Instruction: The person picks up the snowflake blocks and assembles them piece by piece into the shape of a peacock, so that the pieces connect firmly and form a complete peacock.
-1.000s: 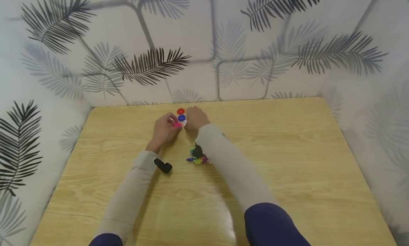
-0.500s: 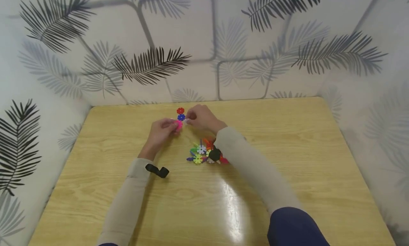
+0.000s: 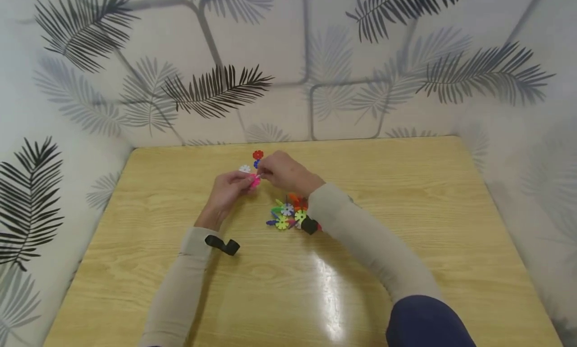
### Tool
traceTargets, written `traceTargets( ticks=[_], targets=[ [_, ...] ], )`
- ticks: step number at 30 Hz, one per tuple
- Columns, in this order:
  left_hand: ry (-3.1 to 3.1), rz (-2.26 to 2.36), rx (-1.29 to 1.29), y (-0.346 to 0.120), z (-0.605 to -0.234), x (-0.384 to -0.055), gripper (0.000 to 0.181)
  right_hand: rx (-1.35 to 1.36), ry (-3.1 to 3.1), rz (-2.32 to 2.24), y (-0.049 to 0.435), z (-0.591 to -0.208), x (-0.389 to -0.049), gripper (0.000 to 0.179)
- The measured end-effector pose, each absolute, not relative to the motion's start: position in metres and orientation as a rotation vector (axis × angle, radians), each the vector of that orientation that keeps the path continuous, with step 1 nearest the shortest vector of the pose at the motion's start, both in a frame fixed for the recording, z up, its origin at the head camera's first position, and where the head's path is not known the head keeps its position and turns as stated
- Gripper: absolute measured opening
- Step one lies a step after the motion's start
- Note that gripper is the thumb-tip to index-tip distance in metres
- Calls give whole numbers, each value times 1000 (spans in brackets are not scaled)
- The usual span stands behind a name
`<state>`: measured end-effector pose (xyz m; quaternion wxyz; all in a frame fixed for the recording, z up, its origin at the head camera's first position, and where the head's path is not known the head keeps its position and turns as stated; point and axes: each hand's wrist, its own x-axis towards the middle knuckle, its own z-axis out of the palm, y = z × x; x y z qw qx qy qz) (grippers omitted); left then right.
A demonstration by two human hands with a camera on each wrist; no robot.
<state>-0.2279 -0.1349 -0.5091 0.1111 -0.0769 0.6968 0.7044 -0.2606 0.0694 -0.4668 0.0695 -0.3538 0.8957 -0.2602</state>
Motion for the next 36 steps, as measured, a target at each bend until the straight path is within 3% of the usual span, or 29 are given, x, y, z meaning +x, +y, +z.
traceTargets(
  ticks=[7, 12, 22, 31, 36],
  targets=[
    [1946, 2123, -229, -135, -515, -225, 22, -1062, 2686, -868, 67, -471, -265, 18],
    [1889, 2180, -266, -134, -525, -219, 15, -968, 2625, -991, 60, -478, -279, 37],
    [1680, 2364, -363, -141, -541, -214, 5, -731, 2499, -424, 44, -471, -289, 73],
    [1592, 2418, -311, -143, -542, -215, 15, -860, 2654, -374, 40, -478, -291, 17],
    [1595, 2402, -314, -143, -542, -214, 14, -733, 2613, -496, 46, -485, -291, 25]
  ],
)
